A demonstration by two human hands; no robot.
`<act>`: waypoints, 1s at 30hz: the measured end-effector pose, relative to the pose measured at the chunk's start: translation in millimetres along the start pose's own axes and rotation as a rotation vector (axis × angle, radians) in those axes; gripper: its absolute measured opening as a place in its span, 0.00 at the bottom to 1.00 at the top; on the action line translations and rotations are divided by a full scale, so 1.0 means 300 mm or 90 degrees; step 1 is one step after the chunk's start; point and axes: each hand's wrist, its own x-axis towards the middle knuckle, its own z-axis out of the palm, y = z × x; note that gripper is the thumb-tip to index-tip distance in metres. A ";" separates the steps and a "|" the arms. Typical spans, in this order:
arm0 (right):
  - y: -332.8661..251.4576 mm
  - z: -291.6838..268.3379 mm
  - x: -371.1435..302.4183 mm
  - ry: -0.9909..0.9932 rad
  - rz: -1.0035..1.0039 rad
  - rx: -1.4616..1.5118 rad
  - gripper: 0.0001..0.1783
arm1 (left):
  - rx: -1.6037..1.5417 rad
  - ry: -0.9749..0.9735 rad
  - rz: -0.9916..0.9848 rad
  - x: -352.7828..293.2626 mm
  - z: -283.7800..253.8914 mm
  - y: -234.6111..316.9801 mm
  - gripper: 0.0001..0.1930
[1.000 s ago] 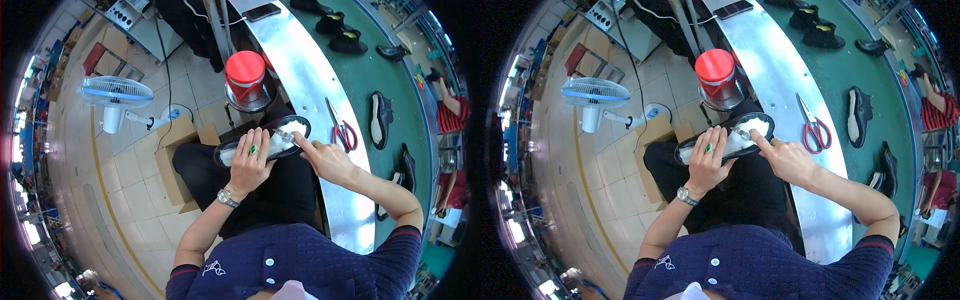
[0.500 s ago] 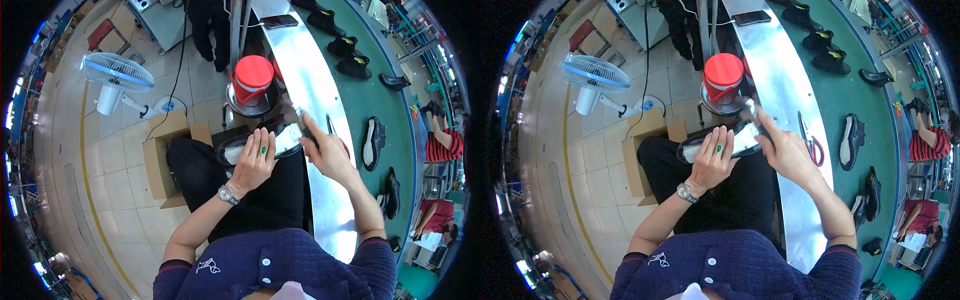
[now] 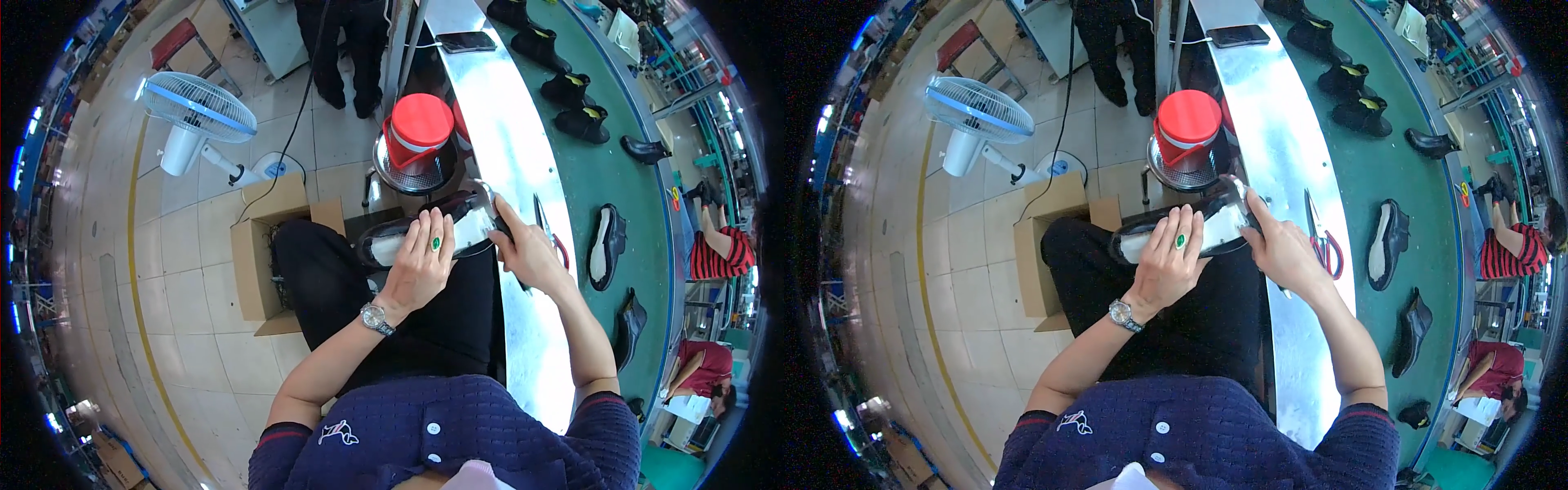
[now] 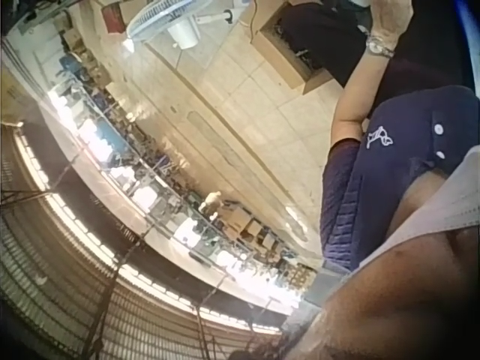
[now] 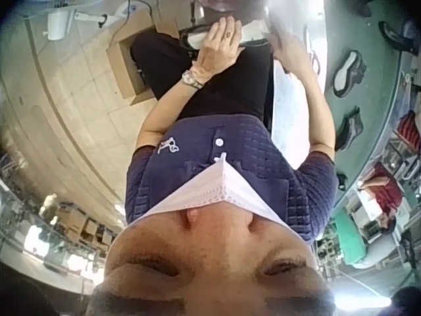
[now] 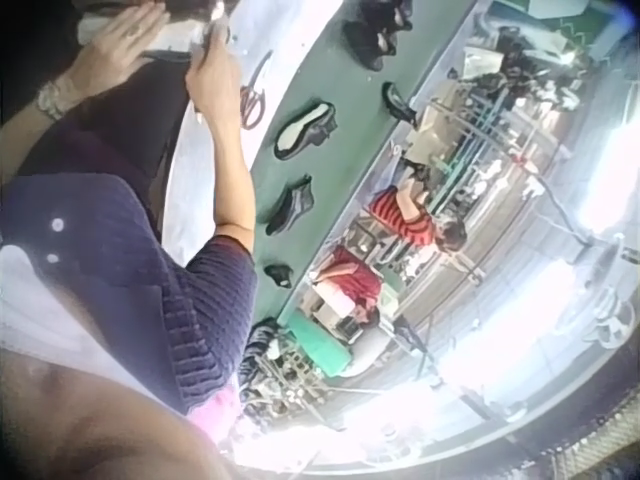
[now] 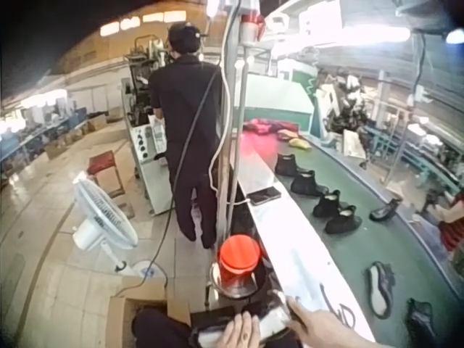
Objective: Manually assemble shoe uppers onto lasts using various hand tools on a production line.
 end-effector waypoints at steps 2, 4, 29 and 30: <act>-0.041 -0.043 -0.013 -0.056 -0.025 0.082 0.33 | 0.012 0.001 -0.007 -0.017 0.008 -0.004 0.25; -0.073 -0.022 -0.031 -0.015 -0.017 0.134 0.34 | 0.025 0.006 -0.014 -0.013 0.013 -0.005 0.25; -0.159 0.018 -0.059 -0.010 -0.103 -0.163 0.38 | 0.003 0.060 -0.007 -0.031 0.037 -0.001 0.15; -0.171 0.014 -0.062 0.003 -0.093 -0.144 0.38 | -0.007 0.066 -0.010 -0.028 0.036 -0.002 0.14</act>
